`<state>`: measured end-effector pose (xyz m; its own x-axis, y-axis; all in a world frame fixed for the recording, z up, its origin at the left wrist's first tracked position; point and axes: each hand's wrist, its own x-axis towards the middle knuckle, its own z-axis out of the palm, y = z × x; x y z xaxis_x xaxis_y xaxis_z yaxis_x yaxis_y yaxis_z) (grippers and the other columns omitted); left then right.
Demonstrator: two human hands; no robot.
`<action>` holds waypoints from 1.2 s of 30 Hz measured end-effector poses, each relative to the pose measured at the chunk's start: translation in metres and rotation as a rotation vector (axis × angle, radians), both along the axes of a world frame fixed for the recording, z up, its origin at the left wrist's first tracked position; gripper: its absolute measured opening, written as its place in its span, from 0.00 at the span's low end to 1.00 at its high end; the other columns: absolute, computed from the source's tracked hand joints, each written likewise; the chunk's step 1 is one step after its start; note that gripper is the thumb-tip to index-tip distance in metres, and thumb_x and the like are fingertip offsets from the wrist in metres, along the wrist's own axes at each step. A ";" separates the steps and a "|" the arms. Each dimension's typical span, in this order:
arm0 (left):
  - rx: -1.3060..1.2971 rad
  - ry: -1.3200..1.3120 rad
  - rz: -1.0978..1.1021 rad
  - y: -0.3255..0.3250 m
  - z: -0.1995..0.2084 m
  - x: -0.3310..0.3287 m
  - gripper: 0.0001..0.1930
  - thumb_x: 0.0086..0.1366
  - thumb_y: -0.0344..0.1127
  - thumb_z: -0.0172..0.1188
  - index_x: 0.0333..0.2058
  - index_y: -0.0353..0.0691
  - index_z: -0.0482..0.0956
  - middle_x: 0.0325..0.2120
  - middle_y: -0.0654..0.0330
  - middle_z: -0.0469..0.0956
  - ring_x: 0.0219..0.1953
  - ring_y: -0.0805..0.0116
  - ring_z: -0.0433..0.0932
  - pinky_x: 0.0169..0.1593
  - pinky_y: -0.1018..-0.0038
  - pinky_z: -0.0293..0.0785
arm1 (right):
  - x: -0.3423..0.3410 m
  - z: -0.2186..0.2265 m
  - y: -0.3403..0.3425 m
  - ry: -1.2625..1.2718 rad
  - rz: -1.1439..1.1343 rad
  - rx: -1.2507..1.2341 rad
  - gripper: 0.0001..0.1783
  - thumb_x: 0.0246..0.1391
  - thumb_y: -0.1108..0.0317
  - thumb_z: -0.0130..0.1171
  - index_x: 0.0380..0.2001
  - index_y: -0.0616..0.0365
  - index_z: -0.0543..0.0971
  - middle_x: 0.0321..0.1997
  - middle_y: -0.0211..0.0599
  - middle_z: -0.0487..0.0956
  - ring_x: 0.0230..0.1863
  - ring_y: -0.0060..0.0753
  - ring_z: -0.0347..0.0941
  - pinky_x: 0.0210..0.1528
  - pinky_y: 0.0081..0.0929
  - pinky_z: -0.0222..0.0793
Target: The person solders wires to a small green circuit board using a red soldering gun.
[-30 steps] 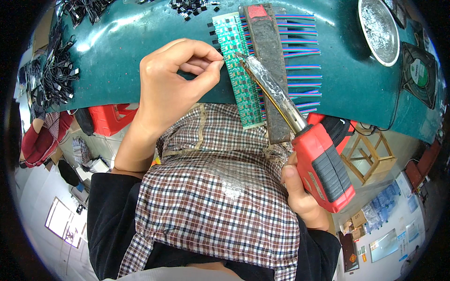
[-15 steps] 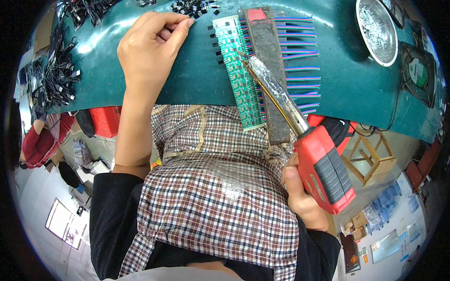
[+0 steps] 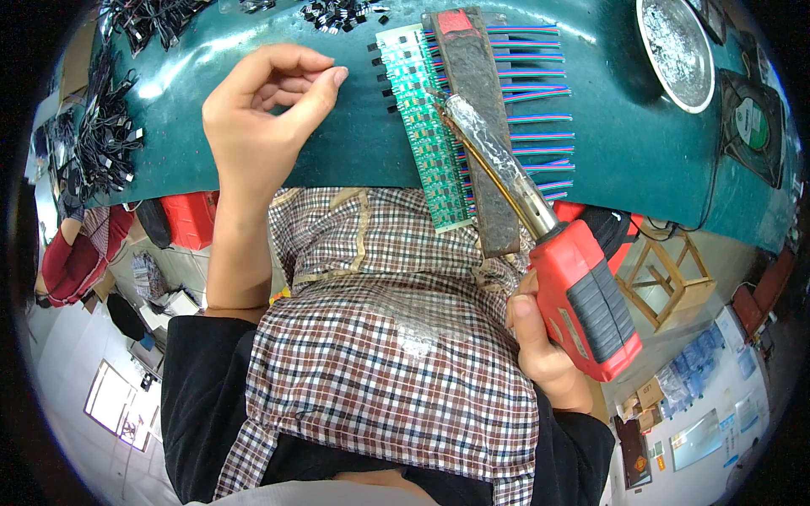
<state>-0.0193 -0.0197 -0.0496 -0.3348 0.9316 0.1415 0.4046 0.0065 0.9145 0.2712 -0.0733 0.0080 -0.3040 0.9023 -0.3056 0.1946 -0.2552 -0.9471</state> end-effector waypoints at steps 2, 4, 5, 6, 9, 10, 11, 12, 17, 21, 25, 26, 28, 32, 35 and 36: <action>0.022 0.043 -0.056 -0.005 0.004 0.001 0.05 0.56 0.21 0.67 0.33 0.32 0.83 0.28 0.61 0.83 0.30 0.75 0.83 0.34 0.83 0.79 | 0.001 0.000 0.000 -0.004 0.003 0.009 0.08 0.61 0.70 0.52 0.31 0.62 0.67 0.21 0.30 0.64 0.12 0.15 0.54 0.16 0.20 0.56; 0.022 0.092 -0.146 -0.010 0.013 0.005 0.08 0.58 0.19 0.66 0.38 0.31 0.84 0.30 0.59 0.82 0.33 0.74 0.82 0.36 0.83 0.78 | 0.002 0.000 -0.001 0.006 -0.015 -0.014 0.08 0.61 0.70 0.51 0.31 0.62 0.67 0.21 0.30 0.64 0.11 0.15 0.54 0.16 0.19 0.57; 0.022 0.091 -0.148 -0.013 0.014 0.008 0.08 0.58 0.19 0.66 0.38 0.31 0.84 0.30 0.59 0.82 0.33 0.74 0.82 0.36 0.83 0.78 | 0.002 0.000 -0.001 0.005 -0.017 -0.014 0.08 0.61 0.70 0.51 0.31 0.62 0.67 0.21 0.30 0.64 0.11 0.15 0.54 0.16 0.19 0.57; 0.023 0.112 -0.207 -0.015 0.014 0.010 0.09 0.57 0.20 0.66 0.38 0.32 0.85 0.30 0.59 0.82 0.33 0.73 0.82 0.36 0.81 0.78 | 0.002 0.001 -0.001 -0.013 -0.024 -0.014 0.08 0.61 0.70 0.51 0.30 0.62 0.67 0.21 0.30 0.64 0.11 0.15 0.54 0.16 0.20 0.57; 0.010 0.112 -0.265 -0.022 0.013 0.019 0.10 0.56 0.20 0.67 0.38 0.34 0.86 0.30 0.57 0.82 0.32 0.70 0.82 0.36 0.78 0.77 | 0.002 0.000 0.000 -0.031 -0.009 -0.003 0.08 0.60 0.70 0.51 0.29 0.62 0.67 0.19 0.30 0.64 0.11 0.16 0.54 0.16 0.20 0.57; 0.000 0.132 -0.268 -0.023 0.012 0.021 0.10 0.56 0.20 0.67 0.37 0.34 0.86 0.30 0.57 0.82 0.32 0.70 0.82 0.36 0.78 0.77 | 0.002 0.001 0.000 -0.034 0.008 0.008 0.08 0.60 0.70 0.51 0.28 0.61 0.67 0.19 0.29 0.64 0.11 0.16 0.54 0.16 0.20 0.57; -0.010 0.153 -0.270 -0.024 0.011 0.023 0.10 0.55 0.20 0.67 0.37 0.34 0.86 0.30 0.57 0.83 0.32 0.70 0.82 0.36 0.79 0.77 | 0.003 0.001 0.000 -0.035 0.006 0.008 0.08 0.60 0.70 0.51 0.28 0.61 0.67 0.19 0.29 0.64 0.11 0.16 0.54 0.16 0.20 0.57; 0.047 0.155 -0.250 -0.022 0.005 0.025 0.10 0.55 0.22 0.67 0.37 0.39 0.86 0.28 0.59 0.82 0.29 0.69 0.83 0.30 0.78 0.78 | 0.003 0.002 -0.001 -0.042 0.001 0.004 0.08 0.60 0.70 0.51 0.28 0.61 0.67 0.18 0.29 0.63 0.11 0.16 0.54 0.16 0.20 0.57; 0.040 0.053 -0.161 -0.023 -0.003 0.032 0.07 0.55 0.23 0.67 0.33 0.39 0.83 0.27 0.61 0.82 0.27 0.72 0.83 0.31 0.79 0.79 | 0.002 0.002 -0.002 -0.023 -0.013 -0.006 0.08 0.60 0.70 0.51 0.28 0.61 0.67 0.18 0.29 0.64 0.11 0.16 0.54 0.16 0.20 0.57; 0.058 0.100 -0.151 -0.021 -0.006 0.032 0.05 0.54 0.23 0.67 0.30 0.38 0.81 0.26 0.61 0.82 0.27 0.72 0.83 0.31 0.79 0.80 | 0.007 0.003 -0.007 -0.084 0.023 -0.039 0.08 0.61 0.69 0.52 0.34 0.64 0.69 0.17 0.27 0.63 0.12 0.16 0.54 0.18 0.20 0.57; 0.010 0.119 -0.207 -0.022 -0.004 0.030 0.06 0.54 0.19 0.66 0.32 0.32 0.83 0.30 0.58 0.82 0.32 0.73 0.83 0.36 0.80 0.82 | 0.005 0.003 -0.008 -0.141 -0.010 -0.068 0.12 0.61 0.66 0.56 0.39 0.66 0.69 0.15 0.25 0.63 0.12 0.16 0.54 0.18 0.20 0.56; 0.014 0.126 -0.202 -0.021 -0.003 0.031 0.06 0.54 0.19 0.66 0.32 0.32 0.83 0.30 0.58 0.82 0.31 0.73 0.83 0.36 0.80 0.82 | 0.007 0.002 -0.010 -0.141 -0.011 -0.068 0.12 0.61 0.66 0.56 0.39 0.66 0.69 0.15 0.25 0.63 0.12 0.16 0.54 0.18 0.20 0.56; 0.016 0.134 -0.196 -0.021 -0.003 0.032 0.06 0.54 0.19 0.66 0.32 0.32 0.82 0.29 0.58 0.82 0.31 0.73 0.83 0.35 0.80 0.82 | 0.014 -0.003 -0.015 -0.181 -0.021 -0.050 0.12 0.60 0.67 0.57 0.38 0.65 0.70 0.15 0.25 0.63 0.13 0.16 0.55 0.18 0.20 0.56; 0.012 0.137 -0.195 -0.021 -0.005 0.031 0.06 0.53 0.19 0.66 0.31 0.32 0.82 0.28 0.59 0.82 0.30 0.74 0.83 0.35 0.80 0.82 | 0.013 -0.005 -0.012 -0.145 0.030 -0.069 0.11 0.59 0.68 0.58 0.38 0.65 0.70 0.16 0.26 0.63 0.13 0.16 0.56 0.18 0.21 0.57; 0.007 0.137 -0.197 -0.021 -0.005 0.032 0.05 0.53 0.19 0.66 0.31 0.32 0.82 0.28 0.59 0.82 0.30 0.74 0.83 0.35 0.80 0.82 | 0.012 -0.006 -0.011 -0.134 0.027 -0.049 0.10 0.59 0.69 0.57 0.36 0.64 0.69 0.19 0.29 0.65 0.13 0.17 0.56 0.18 0.21 0.58; 0.003 0.138 -0.196 -0.021 -0.004 0.032 0.05 0.53 0.19 0.65 0.30 0.32 0.82 0.28 0.59 0.82 0.30 0.73 0.83 0.35 0.80 0.82 | 0.012 -0.006 -0.010 -0.148 0.040 -0.031 0.09 0.59 0.70 0.57 0.35 0.63 0.69 0.20 0.30 0.66 0.14 0.17 0.57 0.18 0.21 0.58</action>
